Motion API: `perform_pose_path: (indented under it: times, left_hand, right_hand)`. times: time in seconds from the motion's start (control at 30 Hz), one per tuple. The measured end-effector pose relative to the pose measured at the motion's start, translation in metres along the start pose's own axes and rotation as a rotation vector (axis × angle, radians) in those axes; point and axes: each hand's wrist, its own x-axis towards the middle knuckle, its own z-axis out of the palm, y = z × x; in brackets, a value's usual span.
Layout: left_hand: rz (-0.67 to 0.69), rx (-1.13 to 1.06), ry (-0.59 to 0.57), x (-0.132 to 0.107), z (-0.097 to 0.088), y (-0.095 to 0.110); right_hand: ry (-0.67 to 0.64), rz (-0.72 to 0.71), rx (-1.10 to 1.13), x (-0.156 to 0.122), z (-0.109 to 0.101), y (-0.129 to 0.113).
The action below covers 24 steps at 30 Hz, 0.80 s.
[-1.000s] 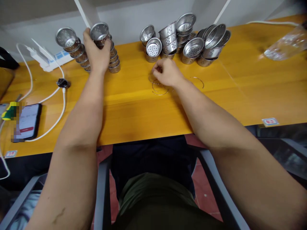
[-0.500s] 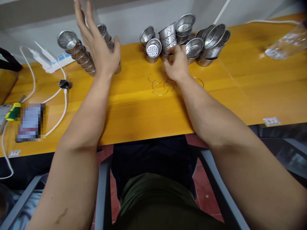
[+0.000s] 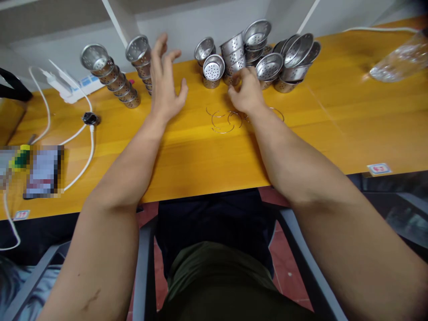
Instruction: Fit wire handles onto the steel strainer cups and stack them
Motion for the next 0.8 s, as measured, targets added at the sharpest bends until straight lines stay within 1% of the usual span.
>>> perform_pose_path:
  times: [0.03, 0.1, 0.17, 0.23, 0.3, 0.4, 0.5, 0.63, 0.7, 0.8]
  left_hand:
    - [-0.067, -0.036, -0.082, -0.004, 0.0, 0.007]
    - [-0.207, -0.112, -0.196, -0.011, 0.004, 0.018]
    - [-0.297, -0.175, -0.256, -0.02, 0.013, 0.022]
    - [-0.31, -0.212, -0.292, -0.029, 0.024, 0.018]
    - [-0.299, -0.23, -0.322, -0.037, 0.034, 0.009]
    - [-0.306, -0.24, -0.343, -0.045, 0.042, -0.005]
    - [-0.314, -0.238, -0.347, -0.048, 0.044, -0.012]
    - [-0.335, -0.227, -0.358, -0.048, 0.045, -0.012]
    - [-0.345, -0.232, -0.347, -0.048, 0.045, -0.011]
    - [-0.353, -0.232, -0.336, -0.046, 0.043, -0.008]
  right_hand:
    - [-0.001, 0.004, 0.002, 0.001, 0.001, 0.002]
    - [-0.018, -0.005, 0.027, 0.002, 0.001, 0.006]
    - [-0.051, -0.041, 0.068, 0.004, 0.0, 0.008]
    - [-0.082, -0.086, 0.114, 0.004, -0.001, 0.005]
    - [-0.11, -0.122, 0.15, 0.002, 0.0, -0.002]
    - [-0.158, -0.134, 0.145, -0.002, 0.007, -0.014]
    - [-0.188, -0.132, 0.098, -0.003, 0.016, -0.019]
    - [-0.229, -0.138, 0.025, 0.002, 0.023, -0.014]
    - [-0.229, -0.147, 0.004, 0.005, 0.022, -0.011]
    - [-0.2, -0.167, 0.037, 0.005, 0.016, -0.014]
